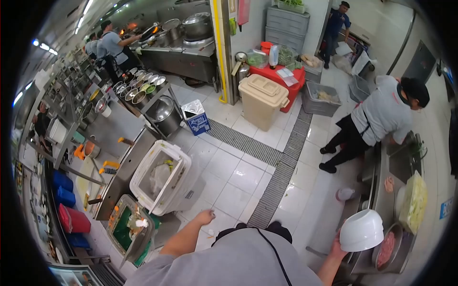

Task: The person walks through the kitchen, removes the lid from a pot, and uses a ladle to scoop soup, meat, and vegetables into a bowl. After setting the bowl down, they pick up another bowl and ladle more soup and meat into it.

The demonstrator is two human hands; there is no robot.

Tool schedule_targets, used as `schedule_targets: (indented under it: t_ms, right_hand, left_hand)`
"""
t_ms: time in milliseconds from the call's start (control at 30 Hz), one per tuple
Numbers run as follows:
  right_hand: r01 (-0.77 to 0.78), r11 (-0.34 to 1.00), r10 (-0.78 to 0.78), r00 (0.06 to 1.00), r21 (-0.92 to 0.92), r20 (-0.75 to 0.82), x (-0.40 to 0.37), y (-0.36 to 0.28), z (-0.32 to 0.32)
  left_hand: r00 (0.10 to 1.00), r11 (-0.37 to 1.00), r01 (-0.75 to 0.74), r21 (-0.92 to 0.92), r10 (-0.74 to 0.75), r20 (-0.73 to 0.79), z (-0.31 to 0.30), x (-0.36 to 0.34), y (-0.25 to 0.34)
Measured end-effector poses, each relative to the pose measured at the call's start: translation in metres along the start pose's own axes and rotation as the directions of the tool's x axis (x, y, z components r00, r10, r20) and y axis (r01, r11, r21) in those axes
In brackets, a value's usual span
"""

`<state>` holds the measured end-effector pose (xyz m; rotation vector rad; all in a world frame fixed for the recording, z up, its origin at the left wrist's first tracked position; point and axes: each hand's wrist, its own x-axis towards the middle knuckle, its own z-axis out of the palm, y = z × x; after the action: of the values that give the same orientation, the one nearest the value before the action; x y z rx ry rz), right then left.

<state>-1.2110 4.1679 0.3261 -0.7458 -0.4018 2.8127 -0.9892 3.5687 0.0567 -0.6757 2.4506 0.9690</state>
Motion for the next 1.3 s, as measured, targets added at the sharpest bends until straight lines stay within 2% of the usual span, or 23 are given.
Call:
schedule_targets:
  t_ms: [33,100,167,200,267,333,367,433,467,500,567,667,733,767,833,900,967,1000,1033,1100,1167,1233,1300]
  right_hand:
    - [-0.023,1.000,0.022,1.000,0.001,0.017,0.023,0.002,-0.001]
    - [-0.061,0.998,0.061,0.997,-0.008,0.038,0.077,0.016,0.007]
    - [0.000,0.992,-0.020,0.988,-0.129,-0.153,0.133,0.038,0.029]
    - [-0.025,0.989,0.004,0.990,-0.148,-0.141,0.162,0.049,0.048]
    - [-0.228,0.968,0.222,0.973,-0.104,-0.071,0.204,0.083,0.083]
    - [-0.318,0.931,0.330,0.943,-0.182,0.040,0.267,0.116,0.105]
    - [-0.377,0.891,0.423,0.892,-0.253,0.157,0.295,0.137,0.120]
    - [-0.440,0.843,0.506,0.844,-0.310,0.178,0.337,0.189,0.170]
    - [-0.459,0.822,0.533,0.829,-0.336,0.170,0.353,0.219,0.195]
    - [-0.476,0.803,0.557,0.814,-0.360,0.166,0.368,0.251,0.221]
    - [-0.499,0.766,0.595,0.789,-0.405,0.154,0.391,0.309,0.260]
    - [-0.519,0.723,0.630,0.767,-0.457,0.126,0.408,0.387,0.300]
    - [-0.627,0.625,0.775,0.568,-0.465,0.276,0.410,0.436,0.332]
    - [-0.627,0.612,0.784,0.559,-0.482,0.269,0.401,0.457,0.349]
    - [-0.525,0.659,0.699,0.692,-0.539,0.179,0.383,0.506,0.387]
    - [-0.558,0.632,0.718,0.682,-0.538,0.136,0.405,0.544,0.400]
    - [-0.588,0.613,0.726,0.682,-0.528,0.084,0.419,0.574,0.411]
    - [-0.612,0.610,0.738,0.670,-0.503,0.079,0.424,0.591,0.420]
    - [-0.637,0.606,0.751,0.656,-0.477,0.077,0.432,0.612,0.429]
    - [-0.621,0.587,0.745,0.666,-0.520,0.047,0.447,0.659,0.447]
    - [-0.608,0.557,0.742,0.670,-0.566,0.010,0.477,0.704,0.452]
    - [-0.771,0.394,0.919,0.341,-0.500,0.199,0.520,0.756,0.454]
    - [-0.766,0.373,0.926,0.342,-0.524,0.159,0.547,0.823,0.474]
  left_hand:
    - [0.997,0.979,0.071,-0.190,-0.071,0.005,-0.044,0.024,0.059]
    - [0.980,0.930,-0.115,-0.350,0.048,-0.193,-0.077,0.088,0.096]
    - [0.961,0.858,-0.143,-0.493,0.002,-0.276,-0.094,0.122,0.117]
    - [0.936,0.765,-0.192,-0.615,-0.044,-0.348,-0.101,0.131,0.128]
    - [0.915,0.920,0.119,-0.373,-0.248,-0.318,-0.085,0.122,0.115]
    - [0.911,0.909,0.377,-0.176,-0.398,-0.108,-0.041,0.101,0.084]
    - [0.913,0.914,0.406,-0.018,-0.407,-0.039,-0.006,0.089,0.060]
    - [0.900,0.890,0.434,-0.141,-0.436,0.017,0.051,0.031,0.039]
    - [0.857,0.861,0.507,-0.051,-0.496,0.141,0.048,-0.001,0.063]
    - [0.799,0.868,0.448,0.214,-0.496,0.339,0.078,-0.010,0.051]
    - [0.731,0.876,0.454,0.161,-0.470,0.495,0.104,-0.040,0.061]
    - [0.701,0.835,0.550,0.001,-0.462,0.544,0.105,-0.025,0.079]
    - [0.729,0.828,0.555,-0.079,-0.439,0.525,0.092,0.019,0.084]
    - [0.753,0.834,0.541,-0.110,-0.421,0.506,0.083,0.045,0.082]
    - [0.830,0.861,0.483,-0.162,-0.391,0.397,0.054,0.121,0.066]
    - [0.865,0.844,0.499,-0.195,-0.472,0.170,0.006,0.198,0.047]
    - [0.829,0.802,0.511,-0.310,-0.555,-0.069,-0.096,0.288,0.024]
    - [0.769,0.745,0.425,-0.514,-0.597,-0.230,-0.161,0.315,0.035]
    - [0.767,0.710,0.422,-0.564,-0.611,-0.195,-0.233,0.341,0.040]
    - [0.733,0.698,0.229,-0.678,-0.583,-0.352,-0.334,0.382,0.050]
    - [0.700,0.669,0.158,-0.727,-0.595,-0.395,-0.392,0.416,0.043]
    - [0.623,0.597,-0.039,-0.802,-0.613,-0.486,-0.421,0.440,0.036]
    - [0.568,0.575,-0.016,-0.818,-0.668,-0.481,-0.426,0.449,0.037]
